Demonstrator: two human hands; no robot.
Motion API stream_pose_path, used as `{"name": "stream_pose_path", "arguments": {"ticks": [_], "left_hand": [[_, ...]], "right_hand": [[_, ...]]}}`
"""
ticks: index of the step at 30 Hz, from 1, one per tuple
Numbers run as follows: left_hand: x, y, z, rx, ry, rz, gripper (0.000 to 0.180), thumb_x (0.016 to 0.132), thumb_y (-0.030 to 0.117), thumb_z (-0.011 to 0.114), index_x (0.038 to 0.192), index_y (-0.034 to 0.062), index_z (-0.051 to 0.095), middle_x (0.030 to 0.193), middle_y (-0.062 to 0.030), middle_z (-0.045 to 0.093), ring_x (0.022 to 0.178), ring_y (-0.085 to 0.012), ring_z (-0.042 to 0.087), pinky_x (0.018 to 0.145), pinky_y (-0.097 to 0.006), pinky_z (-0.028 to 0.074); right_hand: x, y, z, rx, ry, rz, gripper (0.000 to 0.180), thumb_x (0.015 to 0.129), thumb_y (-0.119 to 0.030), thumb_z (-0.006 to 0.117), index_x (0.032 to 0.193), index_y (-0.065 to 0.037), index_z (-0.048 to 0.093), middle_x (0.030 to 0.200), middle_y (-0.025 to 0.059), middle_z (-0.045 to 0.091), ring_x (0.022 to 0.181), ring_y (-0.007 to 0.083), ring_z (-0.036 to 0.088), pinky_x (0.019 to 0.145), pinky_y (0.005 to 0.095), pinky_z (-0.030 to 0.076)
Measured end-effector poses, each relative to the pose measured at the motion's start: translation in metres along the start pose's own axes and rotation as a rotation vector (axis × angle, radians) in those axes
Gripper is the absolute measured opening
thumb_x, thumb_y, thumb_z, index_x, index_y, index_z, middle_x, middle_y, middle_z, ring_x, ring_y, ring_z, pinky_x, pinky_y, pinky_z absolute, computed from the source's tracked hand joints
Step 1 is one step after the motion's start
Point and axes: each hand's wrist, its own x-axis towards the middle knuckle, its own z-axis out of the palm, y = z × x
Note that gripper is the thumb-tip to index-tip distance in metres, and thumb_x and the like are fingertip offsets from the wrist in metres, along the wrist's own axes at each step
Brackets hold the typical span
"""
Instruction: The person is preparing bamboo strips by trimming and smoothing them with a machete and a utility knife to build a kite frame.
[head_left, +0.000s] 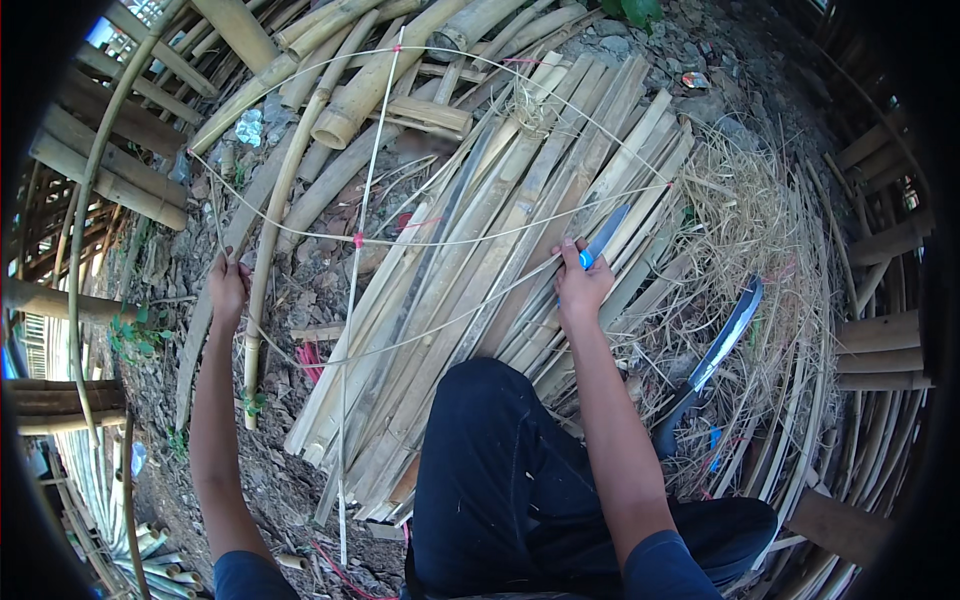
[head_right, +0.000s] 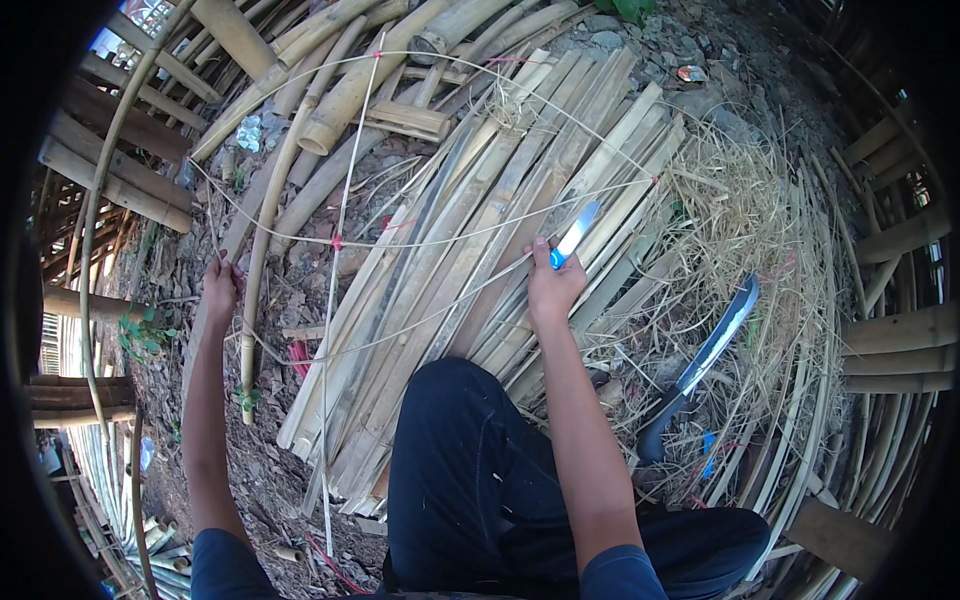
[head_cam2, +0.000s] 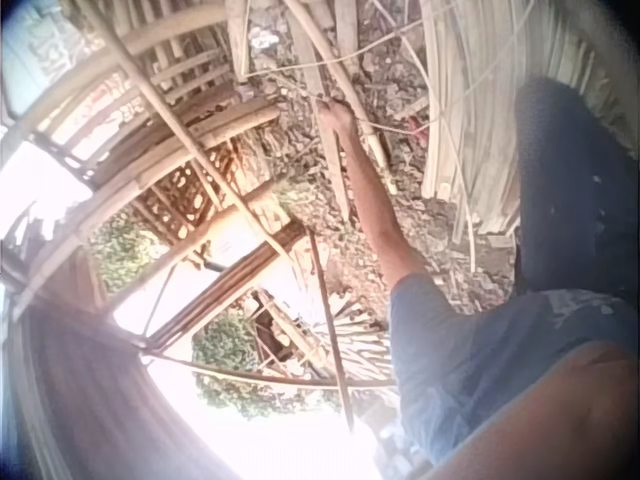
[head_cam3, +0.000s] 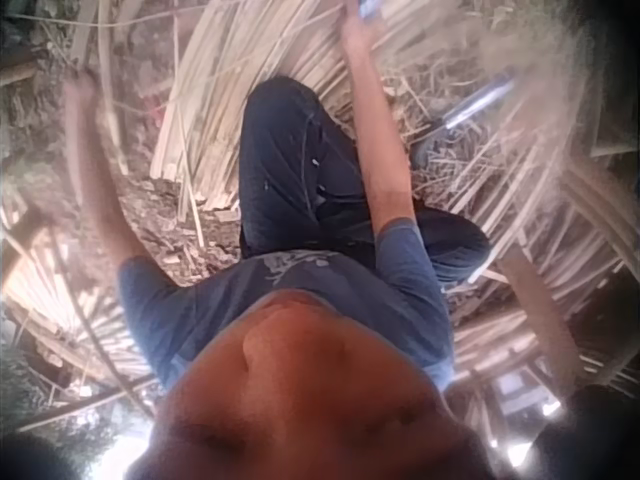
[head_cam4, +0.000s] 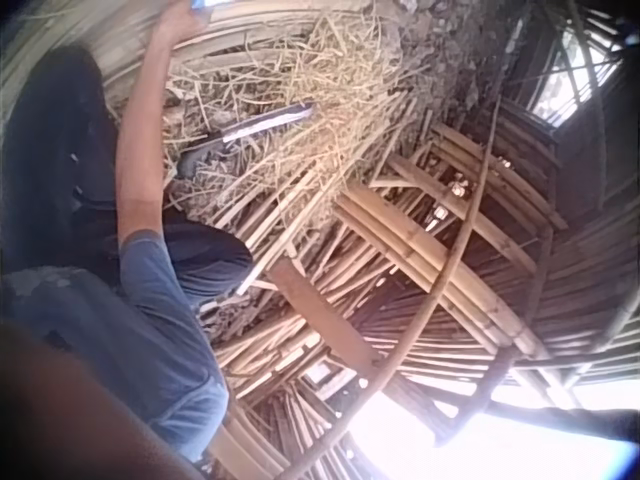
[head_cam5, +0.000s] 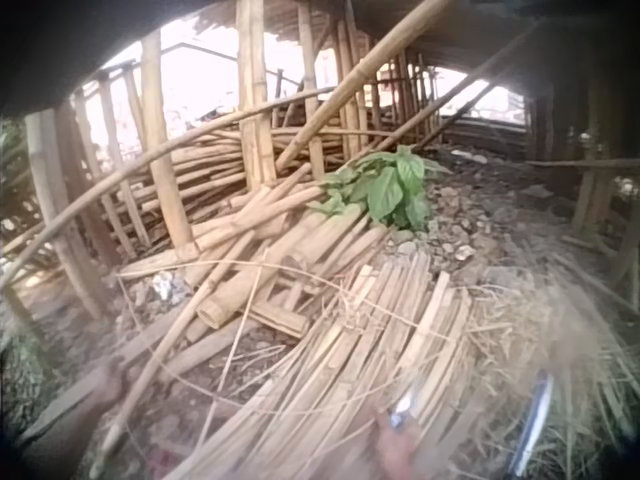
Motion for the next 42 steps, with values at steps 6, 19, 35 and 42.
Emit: {"name": "stream_pose_path", "arguments": {"ticks": [6,19,35,42], "left_hand": [[0.003,-0.006,0.0,-0.009,0.025,0.013,0.038,0.103,0.014,0.038,0.14,0.0032,0.041,0.07,0.0008,0.053,0.05,-0.0071,0.047,0.043,-0.023,0.038],[0.0,-0.002,0.007,-0.034,0.056,0.007,0.03,0.104,0.016,0.037,0.127,0.0026,0.05,0.067,-0.0021,0.056,0.046,-0.0089,0.047,0.038,-0.025,0.037],[-0.003,0.004,0.01,0.031,0.043,0.02,0.028,0.104,0.017,0.035,0.118,0.0031,0.055,0.067,-0.0039,0.058,0.047,-0.0098,0.051,0.043,-0.028,0.041],[-0.001,0.0,0.01,0.002,0.044,0.033,0.028,0.104,0.019,0.036,0.117,0.0029,0.055,0.067,-0.0038,0.058,0.048,-0.0099,0.051,0.043,-0.027,0.041]], "right_hand": [[0.004,-0.005,0.001,-0.016,-0.008,0.05,0.019,0.091,-0.014,0.066,0.103,-0.001,0.058,0.078,0.0087,0.069,0.044,0.0051,0.043,0.038,0.0219,0.031],[0.005,-0.009,0.004,-0.025,-0.053,0.081,0.024,0.092,-0.015,0.066,0.108,-0.001,0.055,0.084,0.0084,0.068,0.043,0.0053,0.039,0.038,0.0225,0.032],[0.01,0.001,0.003,-0.079,-0.035,0.039,0.019,0.093,-0.017,0.065,0.103,-0.001,0.061,0.083,0.008,0.069,0.041,0.0044,0.037,0.037,0.0221,0.03],[0.011,0.0,0.003,-0.074,-0.03,0.044,0.019,0.092,-0.017,0.066,0.103,-0.002,0.061,0.083,0.0083,0.069,0.041,0.0044,0.037,0.037,0.0219,0.029]]}}
